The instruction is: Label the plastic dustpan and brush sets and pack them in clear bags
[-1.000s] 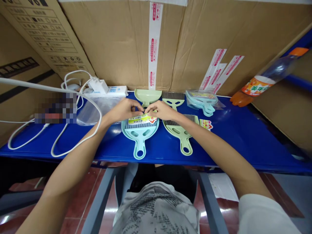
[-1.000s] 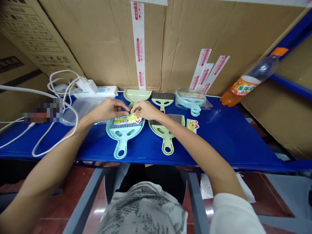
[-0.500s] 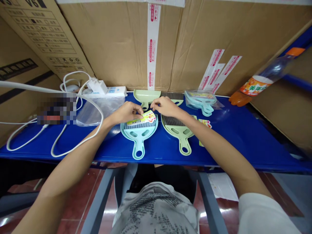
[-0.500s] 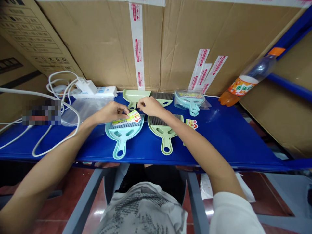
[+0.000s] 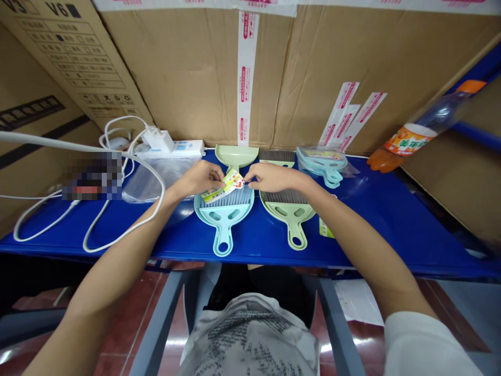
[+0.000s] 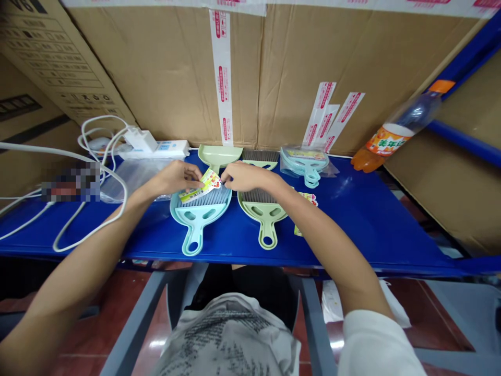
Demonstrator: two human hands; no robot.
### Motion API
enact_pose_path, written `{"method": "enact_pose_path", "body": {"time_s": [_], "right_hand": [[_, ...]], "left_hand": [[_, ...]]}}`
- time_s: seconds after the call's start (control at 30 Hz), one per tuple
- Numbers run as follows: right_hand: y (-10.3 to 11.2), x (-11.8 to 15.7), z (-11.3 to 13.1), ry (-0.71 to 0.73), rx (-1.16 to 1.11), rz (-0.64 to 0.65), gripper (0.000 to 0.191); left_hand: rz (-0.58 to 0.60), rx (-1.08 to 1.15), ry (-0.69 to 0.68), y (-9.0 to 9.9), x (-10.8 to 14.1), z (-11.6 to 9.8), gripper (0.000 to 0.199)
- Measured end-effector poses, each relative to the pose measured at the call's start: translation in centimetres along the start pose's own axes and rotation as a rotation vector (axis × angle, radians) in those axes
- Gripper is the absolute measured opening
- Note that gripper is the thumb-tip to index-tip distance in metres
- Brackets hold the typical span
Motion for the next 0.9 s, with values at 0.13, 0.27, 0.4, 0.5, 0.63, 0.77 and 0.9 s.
{"method": "enact_pose_path", "body": {"time_s": [0.13, 0.27, 0.4, 0.5, 0.63, 0.77, 0.9], "right_hand": [[0.8, 1.2, 1.8, 0.049, 0.029, 0.057, 0.032], [1.1, 1.9, 3.1, 0.074, -0.021, 0.086, 0.031], [1.0, 1.6, 2.8, 0.085, -0.115, 0.110, 0.029], [1.1, 1.3, 1.9, 0.059, -0.175, 0.117, 0.027], [1.7, 0.6, 0.9, 0.009, -0.186, -0.006, 0.026], [2.9, 0.1, -0.5, -0.110, -0.204, -0.281, 0.031], [1.3, -0.7, -1.3, -0.153, -0.167, -0.205, 0.043]], "left_hand": [[-0.027, -0.019, 0.000, 0.2, -0.1, 0.2, 0.021], [0.007, -0.009, 0.005, 0.0, 0.0, 0.3, 0.021], [0.017, -0.012, -0.016, -0.2, 0.1, 0.2, 0.023], [0.019, -0.014, -0.049, -0.4, 0.0, -0.1, 0.024], [0.017, -0.029, -0.084, -0.5, 0.0, -0.7, 0.023], [0.032, -0.003, -0.122, -0.3, 0.0, -1.4, 0.020], [0.067, 0.036, -0.133, -0.2, 0.1, -1.9, 0.020]]}}
Point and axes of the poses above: each hand's wrist, its own x-axis away from the middle knuckle, its own y-axis out of the back of the hand, z = x × y, the point moved 6 cm from there along -x, towards the middle knuckle, and after that the axes turned 8 degrees about -y, right-handed, at the moved point
